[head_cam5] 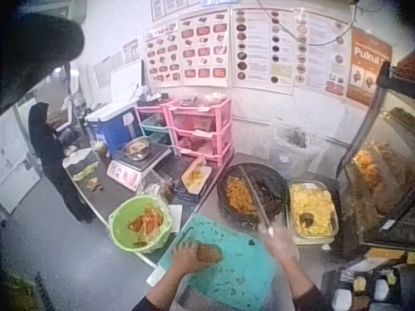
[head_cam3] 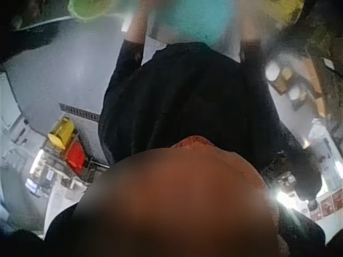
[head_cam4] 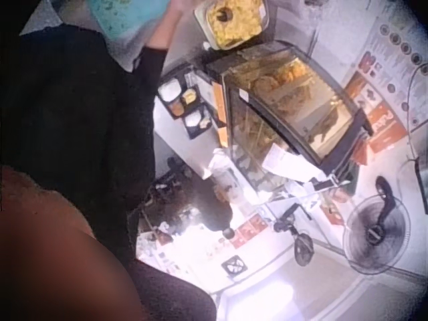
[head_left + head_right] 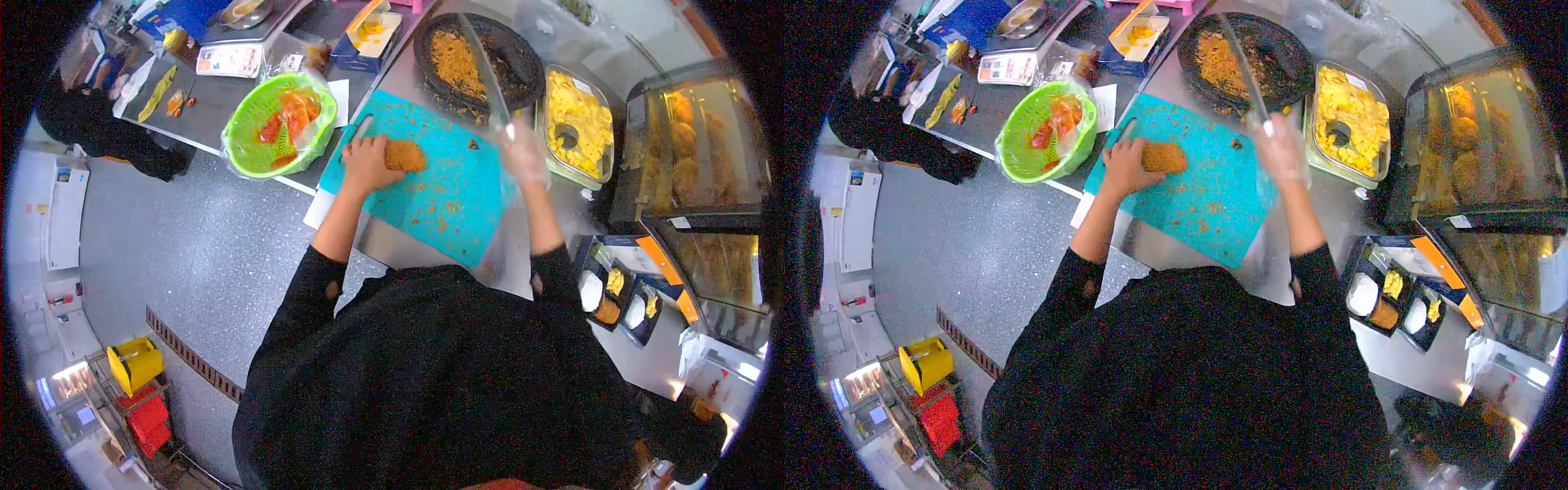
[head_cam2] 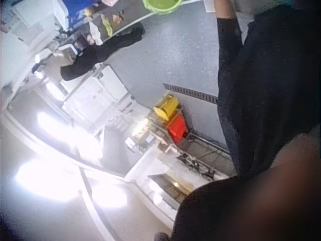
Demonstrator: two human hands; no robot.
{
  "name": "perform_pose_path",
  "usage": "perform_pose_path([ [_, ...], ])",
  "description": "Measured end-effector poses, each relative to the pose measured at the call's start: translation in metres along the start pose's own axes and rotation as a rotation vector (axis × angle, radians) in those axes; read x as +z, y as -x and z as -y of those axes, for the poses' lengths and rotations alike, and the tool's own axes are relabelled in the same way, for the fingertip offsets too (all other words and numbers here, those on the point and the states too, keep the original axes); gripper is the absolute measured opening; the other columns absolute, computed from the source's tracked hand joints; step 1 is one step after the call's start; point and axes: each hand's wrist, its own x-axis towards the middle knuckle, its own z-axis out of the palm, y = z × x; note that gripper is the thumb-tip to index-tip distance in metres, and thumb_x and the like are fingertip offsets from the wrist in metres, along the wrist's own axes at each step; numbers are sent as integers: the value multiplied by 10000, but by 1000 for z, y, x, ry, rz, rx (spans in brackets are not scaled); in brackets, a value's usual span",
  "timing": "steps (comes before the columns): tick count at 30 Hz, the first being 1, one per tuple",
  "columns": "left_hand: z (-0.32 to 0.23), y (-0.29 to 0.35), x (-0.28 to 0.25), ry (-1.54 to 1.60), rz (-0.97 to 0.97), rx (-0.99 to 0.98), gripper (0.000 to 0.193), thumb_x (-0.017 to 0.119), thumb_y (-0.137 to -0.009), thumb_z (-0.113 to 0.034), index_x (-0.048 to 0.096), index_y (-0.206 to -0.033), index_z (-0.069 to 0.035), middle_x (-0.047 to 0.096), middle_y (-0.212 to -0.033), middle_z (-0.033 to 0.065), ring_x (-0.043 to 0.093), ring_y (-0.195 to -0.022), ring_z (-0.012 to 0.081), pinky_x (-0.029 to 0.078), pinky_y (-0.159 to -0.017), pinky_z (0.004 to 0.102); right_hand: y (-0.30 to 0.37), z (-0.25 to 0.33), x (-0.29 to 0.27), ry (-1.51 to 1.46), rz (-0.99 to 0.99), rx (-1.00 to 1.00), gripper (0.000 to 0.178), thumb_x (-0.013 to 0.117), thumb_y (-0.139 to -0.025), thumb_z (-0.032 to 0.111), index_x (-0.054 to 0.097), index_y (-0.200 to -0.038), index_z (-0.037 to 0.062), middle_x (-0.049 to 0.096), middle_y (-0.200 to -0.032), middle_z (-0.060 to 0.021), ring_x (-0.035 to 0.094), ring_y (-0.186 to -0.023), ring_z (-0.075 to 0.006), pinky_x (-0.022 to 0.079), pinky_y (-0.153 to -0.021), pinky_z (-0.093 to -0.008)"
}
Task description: The person assembles food boxes by unfolding cardboard containers, placing plastic trays inside, and filling them with white rice balls, shredded egg, and pieces of fried chicken that the person cuts on a board.
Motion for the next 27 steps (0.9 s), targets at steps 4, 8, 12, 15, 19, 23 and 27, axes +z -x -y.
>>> perform_pose_path([
  [4, -51, 37, 10, 20, 17, 35, 710, 739, -461, -467, 502, -1017, -93, 537, -984, 124, 464, -969, 311, 265, -869, 497, 93, 4, -16, -336, 222, 14, 265, 513, -801, 248, 467, -963, 44, 558, -761, -223, 548, -680, -399, 414, -569, -468],
  [8, -62, 41, 0, 127, -107, 51, 717, 722, -529, -501, 495, -1045, -58, 519, -1027, 145, 453, -983, 316, 268, -870, 485, 145, 25, -27, -329, 445, 239, 257, 453, -829, 274, 485, -960, 54, 547, -724, -241, 543, -671, -406, 417, -583, -474],
  [12, -56, -9, -27, 444, -358, 157, 582, 662, -651, -457, 517, -1022, -33, 560, -942, 142, 509, -900, 297, 362, -792, 434, 150, 38, -33, -180, 605, 258, 279, 396, -851, 300, 502, -917, 51, 546, -681, -237, 542, -641, -409, 408, -572, -491],
  [15, -66, -46, -27, 665, -397, 261, 395, 588, -744, -375, 558, -943, -35, 590, -782, 141, 563, -729, 282, 433, -642, 383, 145, 48, -33, -119, 730, 278, 274, 369, -871, 285, 494, -952, 55, 565, -772, -239, 543, -707, -413, 405, -622, -492],
  [19, -76, -70, 8, 580, -87, 308, 301, 509, -791, -343, 601, -818, -58, 570, -629, 147, 557, -581, 314, 435, -528, 410, 159, 36, -11, -152, 747, 220, 293, 353, -874, 286, 488, -910, 29, 566, -732, -237, 546, -685, -415, 409, -589, -494],
  [23, -76, -71, 27, 191, 107, 282, 377, 445, -814, -410, 586, -731, -70, 574, -655, 155, 555, -611, 337, 439, -545, 419, 171, 25, 10, -119, 639, 63, 226, 396, -834, 209, 494, -855, 7, 562, -656, -208, 559, -615, -380, 427, -536, -482],
  [27, -65, -71, 42, 238, 67, 248, 361, 440, -804, -368, 571, -667, -62, 571, -635, 170, 557, -603, 355, 442, -541, 451, 156, 44, 1, -50, 722, 30, 148, 434, -780, 128, 506, -836, 11, 574, -662, -184, 580, -615, -341, 454, -532, -462],
])
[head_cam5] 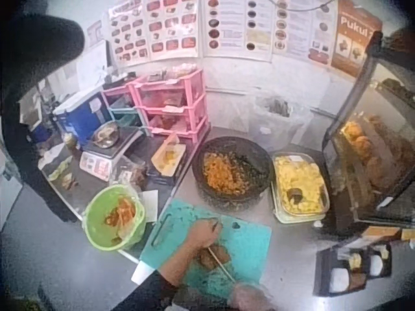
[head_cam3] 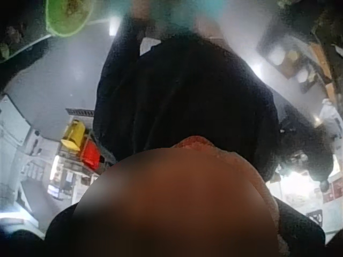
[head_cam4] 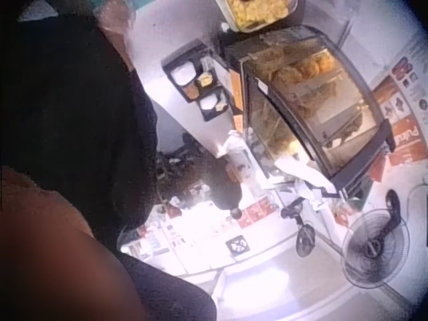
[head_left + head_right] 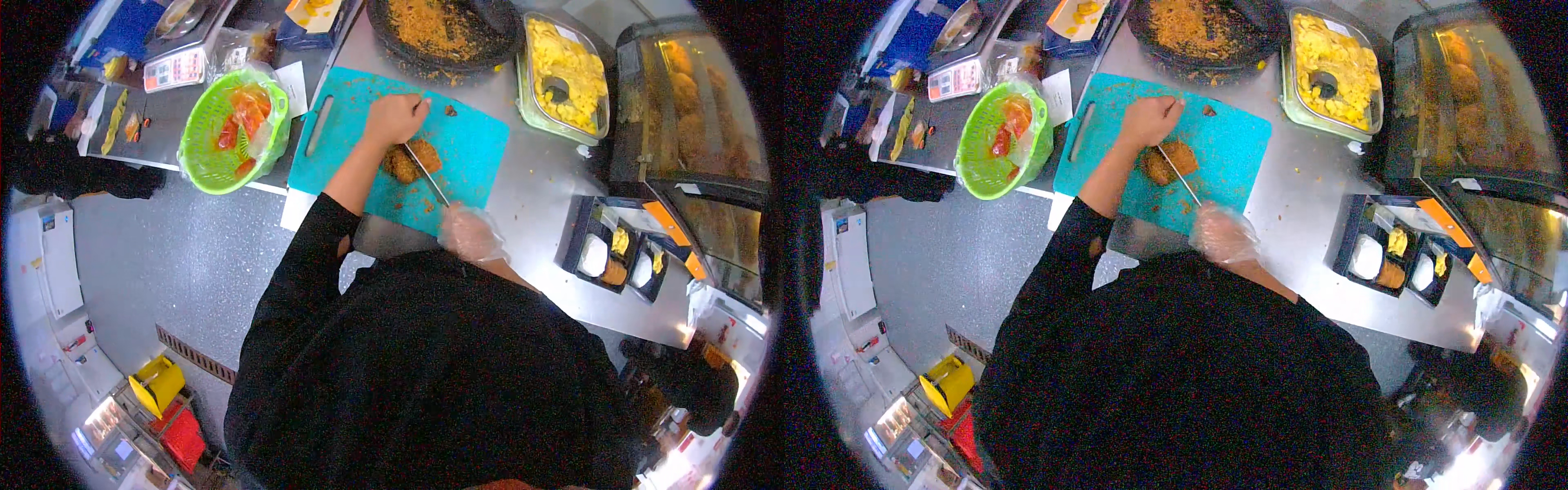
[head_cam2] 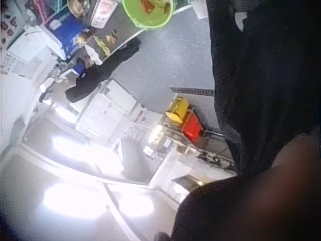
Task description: The person assembles food boxes by unfolding cardboard containers, placing plastic trays inside, and filling them with white rice balls, shredded egg, and pieces of fried chicken that the person cuts on a board.
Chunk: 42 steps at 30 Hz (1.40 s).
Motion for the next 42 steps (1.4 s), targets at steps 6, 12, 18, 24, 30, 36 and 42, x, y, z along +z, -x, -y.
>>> perform_pose_path([
  [6, 7, 3, 5, 0, -91, 44, 349, 439, -816, -351, 564, -640, -77, 565, -613, 165, 558, -579, 346, 443, -519, 452, -6, -26, 35, 31, -77, -79, 158, 421, -790, 130, 498, -844, 3, 572, -715, -193, 574, -667, -355, 459, -591, -469],
  [12, -2, -5, -12, 125, -252, -11, 352, 454, -819, -342, 517, -590, -83, 524, -537, 144, 533, -523, 339, 415, -468, 434, 7, 10, -42, -12, 47, 77, 318, 307, -888, 302, 480, -875, 36, 553, -743, -210, 543, -698, -392, 435, -635, -459],
  [18, -18, -12, -14, 194, -193, 43, 379, 443, -830, -358, 516, -612, -57, 535, -576, 157, 537, -541, 344, 400, -483, 435, 1, -15, -15, -44, -17, 74, 323, 285, -896, 286, 472, -864, 25, 551, -737, -214, 543, -690, -390, 434, -615, -459],
  [24, -3, -9, 7, 109, -110, 46, 344, 431, -823, -328, 545, -628, -69, 553, -615, 176, 543, -572, 360, 417, -506, 454, -1, -30, 28, -78, -214, -126, 311, 283, -896, 262, 468, -839, 19, 542, -647, -192, 533, -618, -378, 421, -537, -457],
  [30, 0, -7, 12, 38, -108, 67, 367, 381, -835, -346, 557, -675, -67, 562, -638, 178, 541, -592, 378, 422, -529, 468, -6, -22, 17, -132, -46, 104, 317, 298, -884, 291, 481, -845, 35, 547, -673, -216, 543, -644, -379, 420, -577, -478],
  [36, -8, -19, -6, 207, -271, 5, 367, 391, -854, -348, 555, -686, -66, 563, -646, 178, 554, -612, 369, 423, -543, 466, 3, -4, -45, -2, -96, 30, 209, 426, -809, 223, 496, -865, 34, 564, -745, -189, 554, -712, -366, 435, -609, -458],
  [42, -11, -24, 12, 247, -347, 80, 368, 436, -821, -358, 550, -633, -62, 546, -604, 183, 536, -576, 381, 416, -512, 461, -8, -34, -15, 70, -195, -32, 264, 359, -860, 244, 510, -831, 29, 560, -678, -210, 555, -620, -384, 443, -550, -472],
])
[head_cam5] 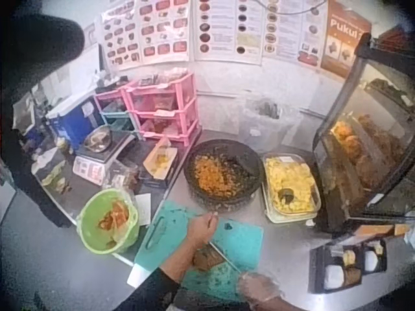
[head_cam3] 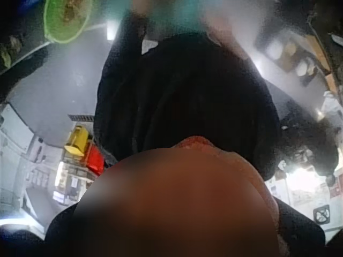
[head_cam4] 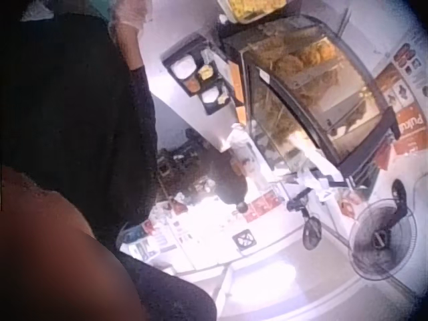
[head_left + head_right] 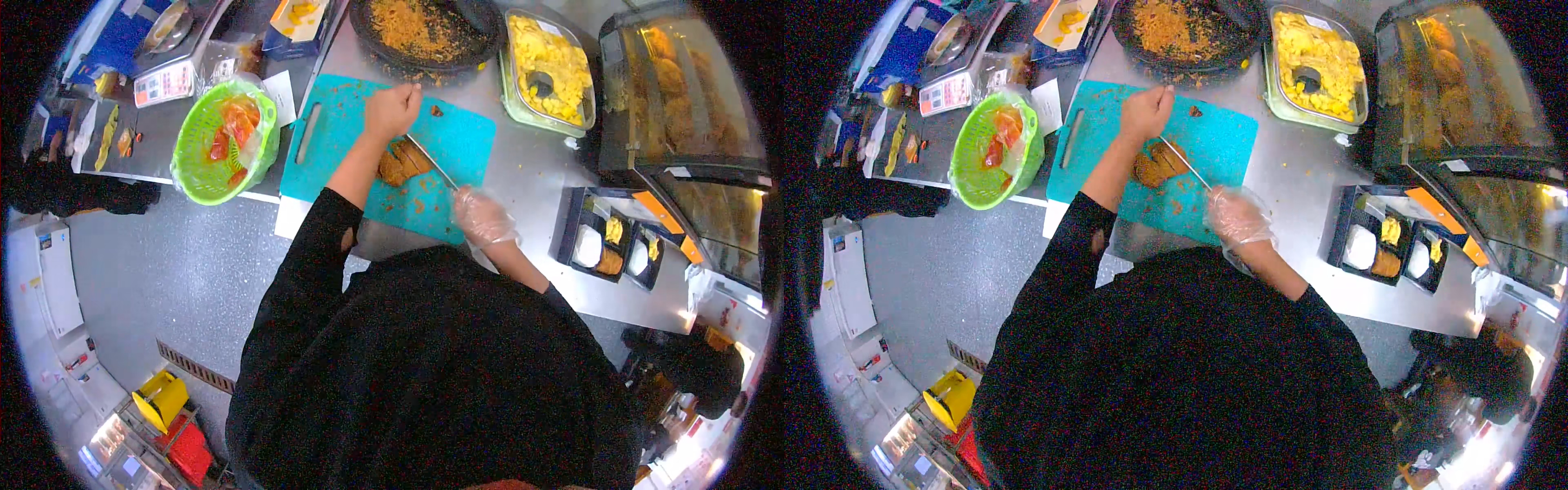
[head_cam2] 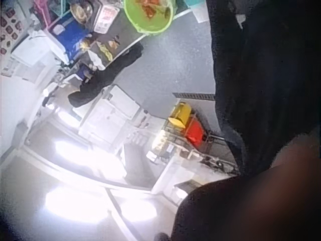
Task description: The person assembles food boxes by unfolding cardboard containers, placing plastic trays inside, and filling them with white rice balls, shredded egg, and pieces of fried chicken that the person cuts on a board.
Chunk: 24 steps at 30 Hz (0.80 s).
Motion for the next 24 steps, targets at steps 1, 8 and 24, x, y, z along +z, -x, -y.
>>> perform_pose_path([
  [1, 2, 5, 3, -43, 48, -24, 366, 428, -822, -352, 552, -638, -61, 548, -610, 189, 538, -580, 383, 420, -519, 464, 1, 0, 2, -5, 11, 9, 264, 359, -860, 244, 510, -831, 29, 560, -678, -210, 555, -620, -384, 443, -550, -472],
  [8, 15, 11, 10, -164, 169, -15, 348, 400, -827, -322, 563, -668, -59, 556, -631, 199, 539, -590, 396, 434, -557, 487, -1, 2, 22, 6, 134, 68, 275, 333, -872, 238, 504, -848, 23, 566, -712, -213, 563, -666, -374, 449, -594, -468],
  [24, -2, 31, -49, -133, -14, -88, 349, 416, -845, -296, 511, -603, -62, 535, -579, 172, 522, -516, 361, 401, -465, 452, 13, 13, 21, -72, 111, -110, 257, 382, -852, 249, 519, -910, 41, 566, -739, -188, 557, -696, -359, 449, -607, -447],
])
